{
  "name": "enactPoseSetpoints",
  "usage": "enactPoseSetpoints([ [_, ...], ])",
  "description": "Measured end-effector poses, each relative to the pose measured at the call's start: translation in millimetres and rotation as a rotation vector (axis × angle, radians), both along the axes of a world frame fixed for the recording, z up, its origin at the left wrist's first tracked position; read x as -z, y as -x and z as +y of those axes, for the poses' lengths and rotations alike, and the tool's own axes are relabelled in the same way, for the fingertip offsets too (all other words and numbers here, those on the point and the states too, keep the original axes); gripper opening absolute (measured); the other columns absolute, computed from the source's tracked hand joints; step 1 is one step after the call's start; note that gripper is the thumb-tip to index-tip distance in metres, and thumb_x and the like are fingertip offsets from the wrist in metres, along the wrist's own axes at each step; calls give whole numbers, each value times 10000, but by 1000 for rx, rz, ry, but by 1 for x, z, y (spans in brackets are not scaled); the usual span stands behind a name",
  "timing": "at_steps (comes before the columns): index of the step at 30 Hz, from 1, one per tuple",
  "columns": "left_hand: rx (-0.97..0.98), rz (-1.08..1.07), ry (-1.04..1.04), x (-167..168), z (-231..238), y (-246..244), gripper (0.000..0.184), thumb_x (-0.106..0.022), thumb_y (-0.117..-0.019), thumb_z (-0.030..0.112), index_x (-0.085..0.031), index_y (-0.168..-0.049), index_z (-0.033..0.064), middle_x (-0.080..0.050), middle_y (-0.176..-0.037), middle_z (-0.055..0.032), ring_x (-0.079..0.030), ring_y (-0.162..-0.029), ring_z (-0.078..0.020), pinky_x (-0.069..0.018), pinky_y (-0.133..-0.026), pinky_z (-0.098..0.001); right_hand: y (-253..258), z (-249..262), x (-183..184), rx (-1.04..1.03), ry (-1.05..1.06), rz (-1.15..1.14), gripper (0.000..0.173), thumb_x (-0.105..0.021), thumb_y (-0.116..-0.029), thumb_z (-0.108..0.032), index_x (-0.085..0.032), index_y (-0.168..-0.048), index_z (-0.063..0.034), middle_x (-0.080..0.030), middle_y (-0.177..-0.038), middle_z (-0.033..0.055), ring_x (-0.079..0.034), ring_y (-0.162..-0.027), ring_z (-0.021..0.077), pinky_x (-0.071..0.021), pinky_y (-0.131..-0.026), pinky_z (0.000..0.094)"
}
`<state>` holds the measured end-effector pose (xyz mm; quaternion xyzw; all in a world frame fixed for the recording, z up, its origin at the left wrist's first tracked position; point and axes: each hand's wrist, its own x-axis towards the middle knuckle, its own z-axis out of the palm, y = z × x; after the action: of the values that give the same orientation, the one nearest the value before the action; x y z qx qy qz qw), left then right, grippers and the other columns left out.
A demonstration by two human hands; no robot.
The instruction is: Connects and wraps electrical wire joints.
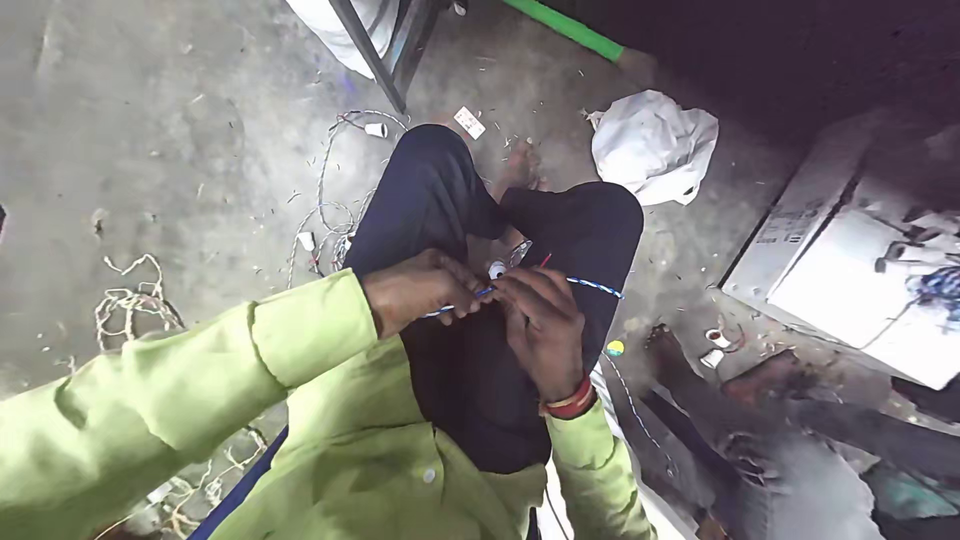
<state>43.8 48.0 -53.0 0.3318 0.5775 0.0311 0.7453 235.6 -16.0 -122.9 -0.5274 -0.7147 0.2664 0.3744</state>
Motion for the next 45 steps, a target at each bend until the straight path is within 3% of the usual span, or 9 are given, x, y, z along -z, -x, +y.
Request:
enactPoseSetpoints([
  [3,120,44,-188,3,-3,-4,81,-675,-927,-21,-737,-920,30,-706,-842,-45,-606,-683,-86,-482,-599,-227,-2,2,0,-2,22,-27,139,-675,-960,-122,-802,-1003,-89,-755,-1062,59,-679,-1069,217,-538,-960,372],
  [9,285,137,-571,7,-9,-5,64,-779,-894,122,-781,-957,110,-746,-910,7,-716,-824,-84,-619,-763,-312,-3,3,1,11,38,-49,153,-667,-962,-134,-805,-1001,-79,-759,-1074,60,-678,-1077,218,-538,-960,361],
  [15,397,167,-1084,19,-15,-4,160,-708,-926,252,-802,-866,137,-720,-845,29,-676,-821,-63,-569,-748,-262,-5,4,0,-22,-15,-31,169,-640,-943,-72,-803,-987,-67,-758,-1057,82,-684,-1054,224,-534,-968,362],
  [19,460,152,-1249,28,-17,-2,219,-650,-968,259,-795,-868,130,-729,-810,32,-689,-821,-86,-567,-775,-274,-6,4,3,-31,-38,7,170,-645,-929,-50,-806,-982,-62,-757,-1046,87,-683,-1042,227,-541,-953,362],
  [24,366,174,-1129,24,-17,-3,136,-756,-898,259,-806,-866,136,-741,-786,24,-691,-717,-40,-572,-660,-243,-8,4,3,-39,-20,56,160,-652,-927,-48,-804,-975,-64,-756,-1043,75,-676,-1057,216,-539,-954,354],
  [27,336,89,-946,20,-14,0,95,-810,-856,178,-797,-923,112,-752,-848,19,-709,-756,-34,-607,-700,-228,-9,4,2,-31,-12,73,129,-681,-941,-84,-800,-982,-62,-757,-1050,70,-682,-1062,209,-543,-968,359],
  [32,387,25,-893,17,-13,8,142,-668,-949,159,-773,-1012,87,-729,-928,6,-682,-797,-29,-587,-716,-209,-8,3,3,-26,-25,94,123,-694,-939,-97,-801,-986,-57,-756,-1057,77,-680,-1057,207,-544,-962,355],
  [40,200,95,-746,15,-11,1,153,-641,-939,162,-784,-968,115,-728,-801,39,-649,-668,-23,-552,-613,-253,-4,2,3,71,-104,106,171,-782,-898,-118,-789,-1063,-70,-747,-1096,76,-691,-1070,185,-577,-944,328],
  [45,111,80,-635,17,-14,-1,119,-677,-948,140,-792,-961,115,-735,-781,27,-658,-651,-53,-561,-604,-275,-7,0,4,15,-112,150,209,-765,-869,-131,-783,-1063,-55,-755,-1058,73,-698,-1061,207,-562,-994,422],
])
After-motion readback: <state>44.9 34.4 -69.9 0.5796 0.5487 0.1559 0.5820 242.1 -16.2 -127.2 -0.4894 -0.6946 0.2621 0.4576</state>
